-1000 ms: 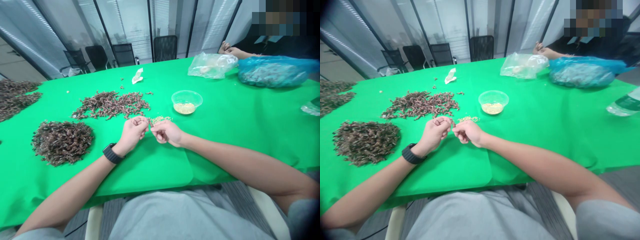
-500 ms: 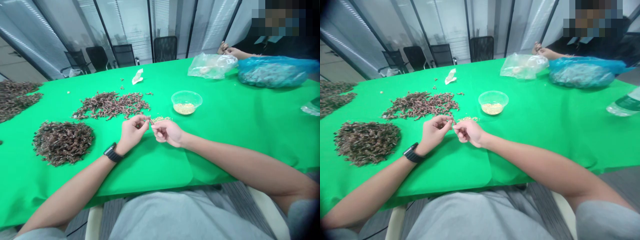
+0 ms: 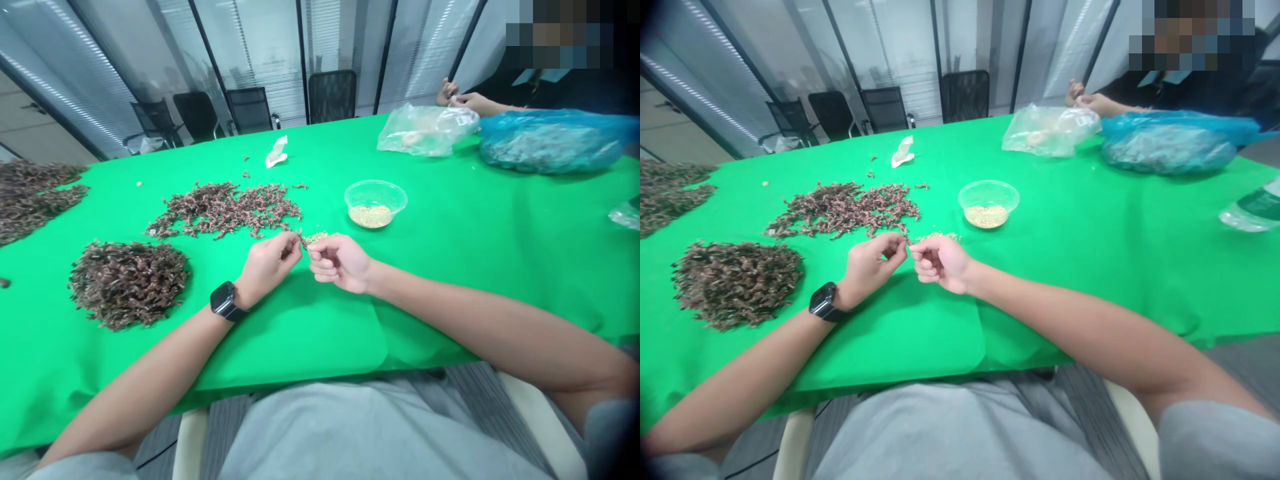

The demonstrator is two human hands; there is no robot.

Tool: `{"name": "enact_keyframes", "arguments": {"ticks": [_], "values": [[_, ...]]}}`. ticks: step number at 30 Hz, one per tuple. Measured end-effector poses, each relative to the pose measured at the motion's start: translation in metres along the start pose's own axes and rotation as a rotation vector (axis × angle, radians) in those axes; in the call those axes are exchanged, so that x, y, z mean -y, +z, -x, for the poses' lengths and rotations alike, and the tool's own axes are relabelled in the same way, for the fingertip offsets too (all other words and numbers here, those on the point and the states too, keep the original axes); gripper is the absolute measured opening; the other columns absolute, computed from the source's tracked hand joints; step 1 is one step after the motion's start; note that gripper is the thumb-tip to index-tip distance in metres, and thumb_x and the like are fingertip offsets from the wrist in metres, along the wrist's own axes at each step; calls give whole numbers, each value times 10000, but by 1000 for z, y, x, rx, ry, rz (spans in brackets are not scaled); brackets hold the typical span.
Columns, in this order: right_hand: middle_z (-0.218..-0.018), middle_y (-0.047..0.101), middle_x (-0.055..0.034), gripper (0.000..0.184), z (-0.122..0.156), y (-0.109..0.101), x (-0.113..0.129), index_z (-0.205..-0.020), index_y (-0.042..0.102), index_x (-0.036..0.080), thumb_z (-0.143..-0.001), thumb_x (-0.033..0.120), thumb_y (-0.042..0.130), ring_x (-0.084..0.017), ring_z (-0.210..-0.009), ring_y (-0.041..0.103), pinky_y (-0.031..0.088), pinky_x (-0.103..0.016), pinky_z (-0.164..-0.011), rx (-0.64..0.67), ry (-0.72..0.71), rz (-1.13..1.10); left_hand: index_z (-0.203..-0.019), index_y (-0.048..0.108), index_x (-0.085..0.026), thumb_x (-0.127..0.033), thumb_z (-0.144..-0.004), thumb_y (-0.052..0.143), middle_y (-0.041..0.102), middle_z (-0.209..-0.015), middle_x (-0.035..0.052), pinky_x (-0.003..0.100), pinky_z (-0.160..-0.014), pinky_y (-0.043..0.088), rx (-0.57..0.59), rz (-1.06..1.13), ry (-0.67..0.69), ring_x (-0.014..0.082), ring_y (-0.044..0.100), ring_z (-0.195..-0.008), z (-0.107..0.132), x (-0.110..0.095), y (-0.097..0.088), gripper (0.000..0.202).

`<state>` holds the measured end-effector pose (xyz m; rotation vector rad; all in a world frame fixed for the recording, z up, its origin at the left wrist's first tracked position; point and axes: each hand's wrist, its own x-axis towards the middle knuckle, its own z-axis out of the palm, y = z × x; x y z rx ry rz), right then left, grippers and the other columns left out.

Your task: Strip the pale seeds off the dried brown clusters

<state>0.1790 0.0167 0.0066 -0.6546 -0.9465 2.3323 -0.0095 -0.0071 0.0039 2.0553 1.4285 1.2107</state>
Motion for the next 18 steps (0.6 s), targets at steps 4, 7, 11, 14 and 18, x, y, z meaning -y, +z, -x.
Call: {"name": "enact_keyframes", "arguments": {"ticks": [4, 7, 11, 14, 18], "values": [[-415, 368, 50, 245, 0, 1, -1, -597, 486, 173, -829, 213, 556, -73, -379, 256, 215, -199, -374, -22, -25, 32, -881, 690, -193, -252, -859, 664, 642, -669, -10, 189, -596, 396, -52, 22, -4, 95, 535, -577, 2, -4, 6, 68], [-419, 389, 48, 235, -1, 2, -2, -595, 504, 168, -815, 221, 569, -73, -376, 275, 227, -205, -377, -35, -54, 55, -849, 669, -175, -325, -885, 655, 640, -624, -12, 186, -505, 367, -79, 124, -84, 81, 503, -493, 3, -8, 11, 155], [-421, 416, 44, 225, -2, 1, -6, -590, 524, 163, -795, 230, 591, -72, -363, 297, 232, -217, -375, -50, -102, 91, -848, 634, -161, -416, -893, 650, 639, -612, -13, 190, -395, 336, -62, 308, -199, 66, 457, -399, 2, -13, 15, 260], [-418, 433, 40, 235, -3, 0, -8, -579, 538, 155, -788, 239, 604, -70, -343, 309, 224, -222, -372, -49, -136, 125, -832, 623, -153, -429, -875, 675, 627, -599, -14, 191, -375, 357, -41, 419, -271, 67, 464, -391, 1, -15, 16, 285], [-418, 451, 35, 240, -2, 1, -8, -575, 545, 152, -783, 252, 613, -70, -330, 316, 211, -228, -370, -58, -153, 156, -802, 623, -144, -420, -865, 692, 616, -595, -12, 194, -380, 389, -4, 517, -319, 70, 474, -400, -1, -15, 15, 292]]}}
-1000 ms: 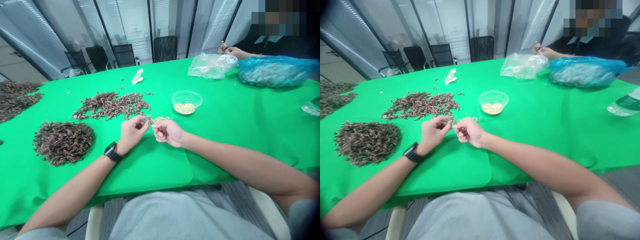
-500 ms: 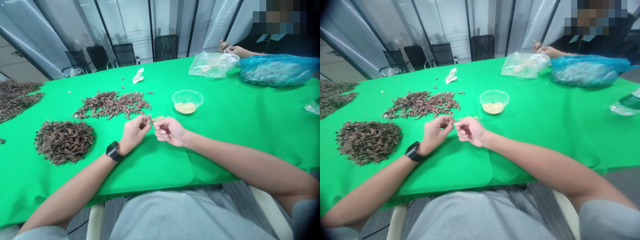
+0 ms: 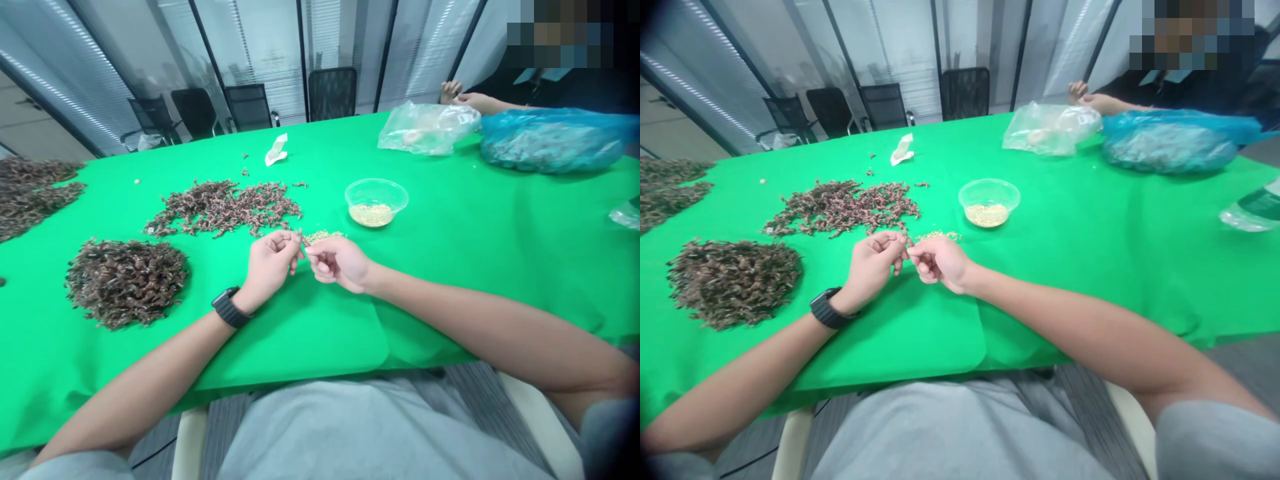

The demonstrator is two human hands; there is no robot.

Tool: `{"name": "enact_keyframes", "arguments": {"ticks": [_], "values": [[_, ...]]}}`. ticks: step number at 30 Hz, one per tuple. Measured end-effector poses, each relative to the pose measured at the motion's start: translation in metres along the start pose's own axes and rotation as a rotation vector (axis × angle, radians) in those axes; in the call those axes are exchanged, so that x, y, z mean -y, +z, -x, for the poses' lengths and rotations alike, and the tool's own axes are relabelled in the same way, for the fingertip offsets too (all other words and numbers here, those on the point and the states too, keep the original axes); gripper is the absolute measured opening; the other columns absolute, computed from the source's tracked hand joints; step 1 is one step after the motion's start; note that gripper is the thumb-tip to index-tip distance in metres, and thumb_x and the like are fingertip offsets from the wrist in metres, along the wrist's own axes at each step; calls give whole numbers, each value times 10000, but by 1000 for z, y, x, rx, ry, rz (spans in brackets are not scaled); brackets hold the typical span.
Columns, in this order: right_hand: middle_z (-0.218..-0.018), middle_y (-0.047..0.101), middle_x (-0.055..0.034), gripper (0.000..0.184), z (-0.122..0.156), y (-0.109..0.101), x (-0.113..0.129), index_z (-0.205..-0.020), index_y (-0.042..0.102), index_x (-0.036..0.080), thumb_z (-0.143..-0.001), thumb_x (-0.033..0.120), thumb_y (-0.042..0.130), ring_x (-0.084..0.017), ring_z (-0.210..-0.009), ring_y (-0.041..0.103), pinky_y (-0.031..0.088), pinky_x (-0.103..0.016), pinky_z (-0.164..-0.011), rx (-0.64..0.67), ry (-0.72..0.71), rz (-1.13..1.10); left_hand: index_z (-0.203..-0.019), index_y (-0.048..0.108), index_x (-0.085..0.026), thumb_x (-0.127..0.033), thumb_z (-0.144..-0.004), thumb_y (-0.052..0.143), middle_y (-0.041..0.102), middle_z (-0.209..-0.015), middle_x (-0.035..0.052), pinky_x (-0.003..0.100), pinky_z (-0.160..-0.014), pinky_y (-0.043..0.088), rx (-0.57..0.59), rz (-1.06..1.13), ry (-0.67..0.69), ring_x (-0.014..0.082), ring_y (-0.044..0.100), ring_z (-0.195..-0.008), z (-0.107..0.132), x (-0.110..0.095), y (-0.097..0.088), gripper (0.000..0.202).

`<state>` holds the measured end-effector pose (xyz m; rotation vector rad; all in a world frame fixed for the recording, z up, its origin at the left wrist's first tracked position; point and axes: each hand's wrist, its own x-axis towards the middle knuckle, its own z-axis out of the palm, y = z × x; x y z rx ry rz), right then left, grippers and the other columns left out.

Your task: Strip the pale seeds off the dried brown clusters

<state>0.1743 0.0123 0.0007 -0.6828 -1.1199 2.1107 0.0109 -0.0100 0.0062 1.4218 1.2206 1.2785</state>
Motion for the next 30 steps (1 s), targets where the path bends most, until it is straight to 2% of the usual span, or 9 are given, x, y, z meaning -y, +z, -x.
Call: {"name": "enact_keyframes", "arguments": {"ticks": [5, 13, 19, 30], "values": [[-414, 433, 41, 224, 0, 1, 3, -577, 542, 157, -777, 240, 598, -70, -345, 301, 215, -226, -376, -22, 25, -29, -807, 629, -138, -414, -859, 698, 624, -621, -2, 207, -390, 412, 28, 78, 9, 79, 494, -413, -2, 1, -2, 289], [-417, 426, 44, 214, 0, 0, 2, -591, 531, 167, -777, 244, 600, -75, -368, 296, 222, -222, -387, -19, 86, -78, -886, 642, -146, -409, -886, 678, 638, -625, -5, 185, -391, 371, 8, -127, 138, 63, 478, -403, -2, 8, -7, 266], [-419, 416, 47, 224, 0, 1, 2, -597, 507, 173, -795, 244, 585, -76, -363, 292, 217, -230, -389, -5, 97, -71, -867, 618, -159, -393, -907, 653, 634, -609, -12, 170, -388, 359, 19, -194, 172, 57, 477, -397, -2, 10, -8, 240], [-409, 453, 41, 225, 0, 1, 0, -582, 526, 160, -758, 263, 621, -72, -320, 325, 208, -226, -364, -28, 50, -4, -839, 603, -157, -264, -846, 659, 607, -603, -28, 183, -381, 403, 25, -35, 49, 71, 496, -405, -4, 7, -3, 122]]}}
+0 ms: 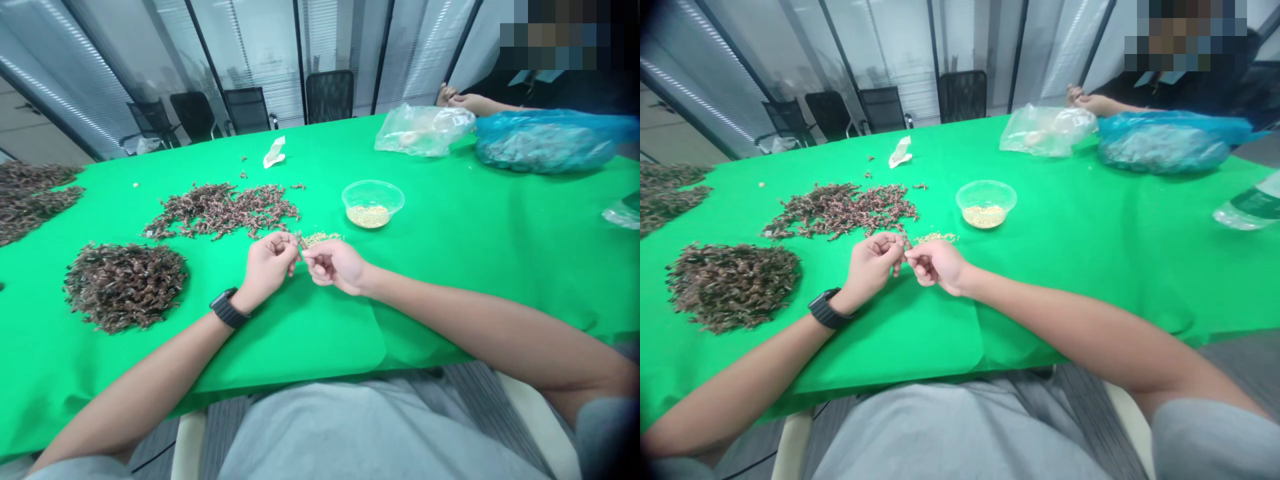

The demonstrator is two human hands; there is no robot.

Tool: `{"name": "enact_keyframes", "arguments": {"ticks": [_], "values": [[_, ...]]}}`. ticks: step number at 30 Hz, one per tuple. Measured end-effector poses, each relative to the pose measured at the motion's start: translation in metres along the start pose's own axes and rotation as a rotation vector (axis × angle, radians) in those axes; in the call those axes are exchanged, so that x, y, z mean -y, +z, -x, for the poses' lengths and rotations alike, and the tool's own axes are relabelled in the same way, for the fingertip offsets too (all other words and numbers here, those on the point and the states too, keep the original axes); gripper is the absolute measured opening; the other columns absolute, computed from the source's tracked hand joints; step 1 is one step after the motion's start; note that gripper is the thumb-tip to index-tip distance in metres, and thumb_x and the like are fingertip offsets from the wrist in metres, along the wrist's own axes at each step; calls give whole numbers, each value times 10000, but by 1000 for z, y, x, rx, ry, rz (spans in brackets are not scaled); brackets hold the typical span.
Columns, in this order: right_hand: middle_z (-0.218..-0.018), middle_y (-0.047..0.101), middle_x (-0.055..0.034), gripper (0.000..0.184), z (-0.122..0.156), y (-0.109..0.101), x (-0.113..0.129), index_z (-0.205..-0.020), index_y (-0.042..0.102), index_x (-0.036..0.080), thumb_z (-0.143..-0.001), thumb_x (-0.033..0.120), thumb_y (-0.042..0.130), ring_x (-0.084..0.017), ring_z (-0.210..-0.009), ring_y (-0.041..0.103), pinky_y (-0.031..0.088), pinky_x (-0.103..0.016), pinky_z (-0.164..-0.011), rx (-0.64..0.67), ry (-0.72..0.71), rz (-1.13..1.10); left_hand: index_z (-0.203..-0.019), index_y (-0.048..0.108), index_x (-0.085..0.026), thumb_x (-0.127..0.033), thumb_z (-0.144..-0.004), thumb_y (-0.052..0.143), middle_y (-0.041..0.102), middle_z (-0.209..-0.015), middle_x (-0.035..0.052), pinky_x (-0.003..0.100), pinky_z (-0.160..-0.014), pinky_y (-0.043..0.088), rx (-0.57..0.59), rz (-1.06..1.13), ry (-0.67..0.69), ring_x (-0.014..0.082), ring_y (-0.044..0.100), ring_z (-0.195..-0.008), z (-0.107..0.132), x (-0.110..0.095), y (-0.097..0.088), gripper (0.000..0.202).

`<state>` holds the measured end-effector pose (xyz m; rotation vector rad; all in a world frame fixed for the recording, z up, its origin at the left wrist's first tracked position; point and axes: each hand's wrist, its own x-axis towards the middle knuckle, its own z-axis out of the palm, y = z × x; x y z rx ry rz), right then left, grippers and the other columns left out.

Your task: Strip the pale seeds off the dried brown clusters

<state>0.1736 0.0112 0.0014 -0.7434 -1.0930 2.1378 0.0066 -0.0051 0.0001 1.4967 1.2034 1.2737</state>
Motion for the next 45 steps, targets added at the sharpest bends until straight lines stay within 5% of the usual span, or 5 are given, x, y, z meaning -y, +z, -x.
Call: {"name": "enact_keyframes", "arguments": {"ticks": [13, 45], "values": [[-441, 539, 26, 274, -6, -5, 1, -622, 579, 168, -789, 368, 664, -77, -356, 438, 307, -205, -372, -286, -283, 256, -928, 630, -171, -298, -827, 745, 670, -893, 17, 224, -500, 516, 110, 285, 4, 96, 602, -594, 1, -8, -4, 199], [-452, 542, 26, 320, -7, -8, -3, -626, 569, 181, -828, 411, 663, -79, -392, 427, 317, -215, -405, -266, -342, 336, -849, 616, -179, -331, -827, 796, 691, -814, 13, 210, -524, 481, 448, 524, -117, 86, 592, -564, 15, -15, 1, 237]]}}
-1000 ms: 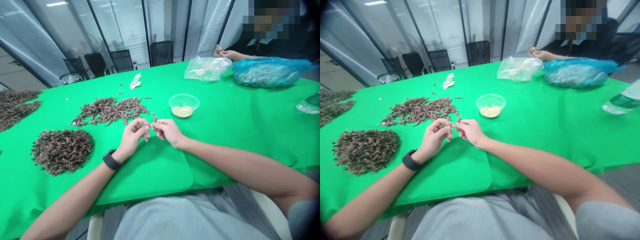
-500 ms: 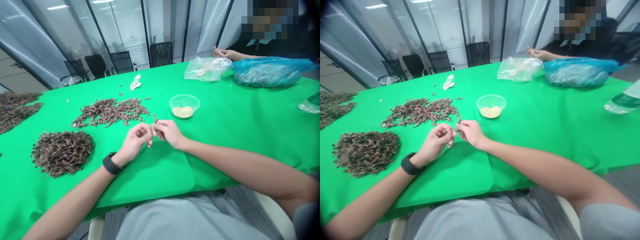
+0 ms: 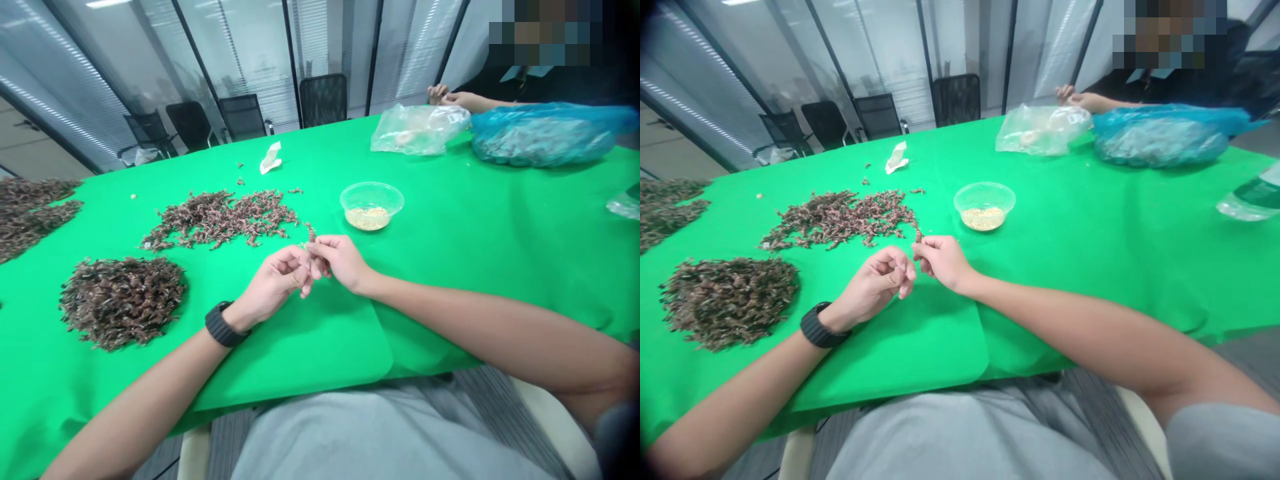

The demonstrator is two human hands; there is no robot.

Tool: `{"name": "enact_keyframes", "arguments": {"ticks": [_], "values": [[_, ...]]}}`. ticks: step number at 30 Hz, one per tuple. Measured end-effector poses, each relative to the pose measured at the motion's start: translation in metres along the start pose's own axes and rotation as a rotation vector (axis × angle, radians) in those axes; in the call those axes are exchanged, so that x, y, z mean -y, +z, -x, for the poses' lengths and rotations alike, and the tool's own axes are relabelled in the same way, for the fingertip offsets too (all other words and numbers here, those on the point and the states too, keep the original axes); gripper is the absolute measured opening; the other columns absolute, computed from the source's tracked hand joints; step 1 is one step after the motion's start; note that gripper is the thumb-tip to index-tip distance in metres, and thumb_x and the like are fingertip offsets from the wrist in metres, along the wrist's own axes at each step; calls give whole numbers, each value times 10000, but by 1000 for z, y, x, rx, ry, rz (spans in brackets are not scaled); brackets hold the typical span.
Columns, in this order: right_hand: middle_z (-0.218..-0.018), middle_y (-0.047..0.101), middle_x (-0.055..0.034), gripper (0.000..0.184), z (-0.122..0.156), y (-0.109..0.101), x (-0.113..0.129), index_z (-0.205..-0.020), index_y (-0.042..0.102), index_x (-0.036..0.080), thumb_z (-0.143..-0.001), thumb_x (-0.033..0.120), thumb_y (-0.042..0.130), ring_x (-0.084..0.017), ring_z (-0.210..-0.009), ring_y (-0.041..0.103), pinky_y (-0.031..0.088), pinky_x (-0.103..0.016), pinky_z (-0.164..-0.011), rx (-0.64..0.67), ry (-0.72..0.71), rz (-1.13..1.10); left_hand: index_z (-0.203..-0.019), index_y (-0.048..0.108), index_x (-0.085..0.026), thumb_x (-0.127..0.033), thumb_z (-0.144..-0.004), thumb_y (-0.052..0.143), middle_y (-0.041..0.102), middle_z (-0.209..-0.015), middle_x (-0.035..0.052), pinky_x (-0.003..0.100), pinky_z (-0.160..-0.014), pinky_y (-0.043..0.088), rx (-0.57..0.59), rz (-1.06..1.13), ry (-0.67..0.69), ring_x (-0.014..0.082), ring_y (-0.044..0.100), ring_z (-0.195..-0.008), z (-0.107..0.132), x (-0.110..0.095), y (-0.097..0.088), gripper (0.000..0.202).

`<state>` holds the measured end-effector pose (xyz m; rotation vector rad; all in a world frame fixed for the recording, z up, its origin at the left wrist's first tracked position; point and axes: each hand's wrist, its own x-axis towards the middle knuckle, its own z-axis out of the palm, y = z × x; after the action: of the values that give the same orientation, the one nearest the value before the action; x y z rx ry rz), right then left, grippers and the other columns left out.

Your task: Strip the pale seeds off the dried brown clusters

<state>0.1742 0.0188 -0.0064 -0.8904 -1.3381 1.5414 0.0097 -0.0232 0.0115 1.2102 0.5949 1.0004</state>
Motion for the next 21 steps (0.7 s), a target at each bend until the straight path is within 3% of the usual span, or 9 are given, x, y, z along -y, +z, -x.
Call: {"name": "enact_keyframes", "arguments": {"ticks": [21], "values": [[-455, 513, 35, 385, -2, 1, -2, -563, 538, 186, -806, 449, 679, -80, -391, 426, 314, -221, -386, 21, -45, 6, -864, 691, -163, -374, -897, 702, 667, -794, 44, 218, -551, 425, -63, -74, -39, 95, 553, -587, -3, 3, -12, 215]]}}
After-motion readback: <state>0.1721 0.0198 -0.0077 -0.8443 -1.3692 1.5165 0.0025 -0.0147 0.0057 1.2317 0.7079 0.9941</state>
